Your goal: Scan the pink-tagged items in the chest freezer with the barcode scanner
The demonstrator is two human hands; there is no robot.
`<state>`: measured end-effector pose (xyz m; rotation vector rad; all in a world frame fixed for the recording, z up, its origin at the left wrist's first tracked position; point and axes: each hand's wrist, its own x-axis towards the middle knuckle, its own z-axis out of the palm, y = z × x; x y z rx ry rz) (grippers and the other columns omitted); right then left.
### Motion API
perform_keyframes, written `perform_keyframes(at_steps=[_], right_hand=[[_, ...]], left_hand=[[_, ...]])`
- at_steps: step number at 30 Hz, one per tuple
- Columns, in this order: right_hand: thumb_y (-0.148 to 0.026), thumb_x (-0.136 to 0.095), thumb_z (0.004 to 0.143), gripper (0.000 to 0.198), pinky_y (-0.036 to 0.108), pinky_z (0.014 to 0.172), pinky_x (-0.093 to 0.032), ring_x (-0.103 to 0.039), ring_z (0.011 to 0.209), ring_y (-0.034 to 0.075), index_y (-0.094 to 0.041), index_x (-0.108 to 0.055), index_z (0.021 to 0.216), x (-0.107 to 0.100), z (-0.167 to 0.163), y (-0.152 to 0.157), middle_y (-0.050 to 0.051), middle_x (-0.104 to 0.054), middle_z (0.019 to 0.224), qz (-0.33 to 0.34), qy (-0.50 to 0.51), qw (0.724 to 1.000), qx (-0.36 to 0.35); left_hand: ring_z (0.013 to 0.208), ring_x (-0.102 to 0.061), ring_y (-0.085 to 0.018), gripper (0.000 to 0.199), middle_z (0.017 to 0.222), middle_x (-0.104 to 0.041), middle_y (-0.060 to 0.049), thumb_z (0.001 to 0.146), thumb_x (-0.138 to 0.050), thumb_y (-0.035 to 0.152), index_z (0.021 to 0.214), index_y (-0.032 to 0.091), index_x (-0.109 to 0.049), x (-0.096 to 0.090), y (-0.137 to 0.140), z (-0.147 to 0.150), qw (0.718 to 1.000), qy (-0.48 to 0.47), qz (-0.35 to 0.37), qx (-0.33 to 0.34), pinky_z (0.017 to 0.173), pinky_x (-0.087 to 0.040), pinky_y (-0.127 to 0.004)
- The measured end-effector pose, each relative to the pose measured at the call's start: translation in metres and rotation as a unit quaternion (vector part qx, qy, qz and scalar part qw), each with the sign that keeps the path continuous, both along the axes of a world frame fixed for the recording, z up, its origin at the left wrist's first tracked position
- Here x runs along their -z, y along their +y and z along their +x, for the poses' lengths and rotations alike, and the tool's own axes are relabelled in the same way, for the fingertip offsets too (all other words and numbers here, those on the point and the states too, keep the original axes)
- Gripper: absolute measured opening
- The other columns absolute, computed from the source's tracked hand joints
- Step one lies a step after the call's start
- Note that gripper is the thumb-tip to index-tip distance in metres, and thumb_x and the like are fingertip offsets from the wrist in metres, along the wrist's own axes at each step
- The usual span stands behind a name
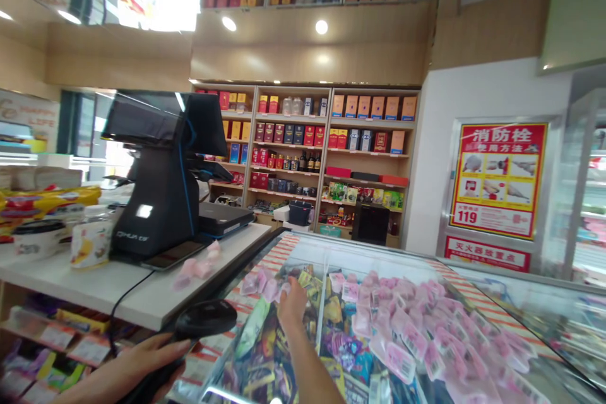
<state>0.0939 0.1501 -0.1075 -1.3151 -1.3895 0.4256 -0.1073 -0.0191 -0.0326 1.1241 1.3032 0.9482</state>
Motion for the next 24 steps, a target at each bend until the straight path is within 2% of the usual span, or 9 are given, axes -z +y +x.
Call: perform_keyframes(at_steps=[3, 5, 8, 11, 12, 16, 19, 22, 24], right_hand=[[-0.012, -0.047, 0.063, 0.036, 0.031, 0.085, -0.035, -0.051, 0.095, 0.022, -0.016, -0.055, 0.097, -0.005, -0.013, -0.003, 0.008, -0.059, 0.098, -0.004, -0.081, 0.996, -0.038], [-0.013, -0.046, 0.064, 0.038, 0.030, 0.087, -0.033, -0.048, 0.099, 0.020, -0.014, -0.053, 0.101, -0.014, -0.003, -0.006, 0.007, -0.057, 0.102, 0.013, -0.140, 0.989, -0.045], [-0.014, -0.044, 0.067, 0.039, 0.030, 0.088, -0.031, -0.045, 0.102, 0.020, -0.015, -0.051, 0.105, -0.029, 0.042, -0.009, 0.007, -0.053, 0.108, 0.024, -0.235, 0.971, 0.036], [-0.016, -0.041, 0.071, 0.038, 0.031, 0.082, -0.033, -0.043, 0.102, 0.022, -0.017, -0.050, 0.107, -0.038, 0.101, -0.011, 0.009, -0.050, 0.112, -0.029, -0.306, 0.931, 0.195], [-0.014, -0.041, 0.071, 0.037, 0.033, 0.080, -0.034, -0.043, 0.101, 0.024, -0.017, -0.050, 0.107, -0.039, 0.118, -0.011, 0.010, -0.051, 0.109, -0.053, -0.334, 0.915, 0.219], [-0.007, -0.034, 0.074, 0.031, 0.037, 0.074, -0.034, -0.049, 0.092, 0.026, -0.016, -0.060, 0.088, -0.038, 0.152, -0.012, 0.011, -0.059, 0.090, -0.090, -0.432, 0.871, 0.216], [-0.009, -0.037, 0.072, 0.024, 0.032, 0.072, -0.035, -0.054, 0.085, 0.021, -0.015, -0.060, 0.076, -0.038, 0.144, -0.012, 0.009, -0.061, 0.086, -0.058, -0.412, 0.897, 0.148], [-0.015, -0.043, 0.070, 0.016, 0.023, 0.066, -0.038, -0.057, 0.074, 0.015, -0.016, -0.059, 0.074, -0.037, 0.124, -0.013, 0.006, -0.063, 0.078, -0.037, -0.269, 0.958, 0.089], [-0.018, -0.046, 0.069, 0.013, 0.020, 0.063, -0.039, -0.058, 0.069, 0.013, -0.016, -0.058, 0.072, -0.034, 0.110, -0.013, 0.005, -0.064, 0.073, -0.029, -0.176, 0.981, 0.069]], left_hand=[[0.034, -0.037, -0.005, 0.049, 0.044, -0.046, 0.006, 0.048, -0.059, 0.058, 0.070, 0.016, -0.051, -0.001, 0.002, 0.004, 1.000, -0.010, -0.004, -0.005, 0.032, -0.027, -0.016], [0.035, -0.038, -0.004, 0.048, 0.044, -0.046, 0.006, 0.048, -0.060, 0.058, 0.068, 0.016, -0.050, -0.002, 0.003, 0.009, 1.000, -0.009, -0.015, -0.009, 0.034, -0.029, -0.014], [0.035, -0.038, -0.004, 0.049, 0.044, -0.046, 0.006, 0.047, -0.059, 0.059, 0.068, 0.016, -0.050, -0.002, 0.006, 0.018, 1.000, -0.003, -0.019, -0.003, 0.033, -0.029, -0.014], [0.033, -0.037, -0.006, 0.052, 0.042, -0.044, 0.007, 0.047, -0.057, 0.062, 0.074, 0.018, -0.050, 0.001, 0.009, 0.025, 1.000, -0.007, -0.011, 0.018, 0.030, -0.029, -0.017], [0.033, -0.037, -0.006, 0.052, 0.042, -0.044, 0.007, 0.047, -0.057, 0.062, 0.075, 0.018, -0.050, 0.003, 0.010, 0.026, 1.000, -0.005, -0.011, 0.020, 0.030, -0.029, -0.017], [0.034, -0.038, -0.005, 0.051, 0.044, -0.046, 0.006, 0.049, -0.056, 0.061, 0.075, 0.017, -0.050, 0.004, 0.011, 0.031, 1.000, -0.002, -0.013, 0.025, 0.032, -0.029, -0.017], [0.035, -0.037, -0.005, 0.047, 0.044, -0.046, 0.006, 0.050, -0.058, 0.058, 0.072, 0.018, -0.047, -0.003, 0.007, 0.036, 0.999, -0.011, -0.007, 0.042, 0.033, -0.028, -0.016], [0.037, -0.038, -0.005, 0.043, 0.046, -0.047, 0.006, 0.051, -0.059, 0.055, 0.069, 0.018, -0.045, -0.014, 0.001, 0.042, 0.998, -0.015, 0.000, 0.057, 0.034, -0.027, -0.015], [0.038, -0.039, -0.005, 0.042, 0.047, -0.047, 0.006, 0.051, -0.060, 0.054, 0.067, 0.018, -0.044, -0.020, -0.002, 0.046, 0.997, -0.019, 0.006, 0.076, 0.035, -0.028, -0.015]])
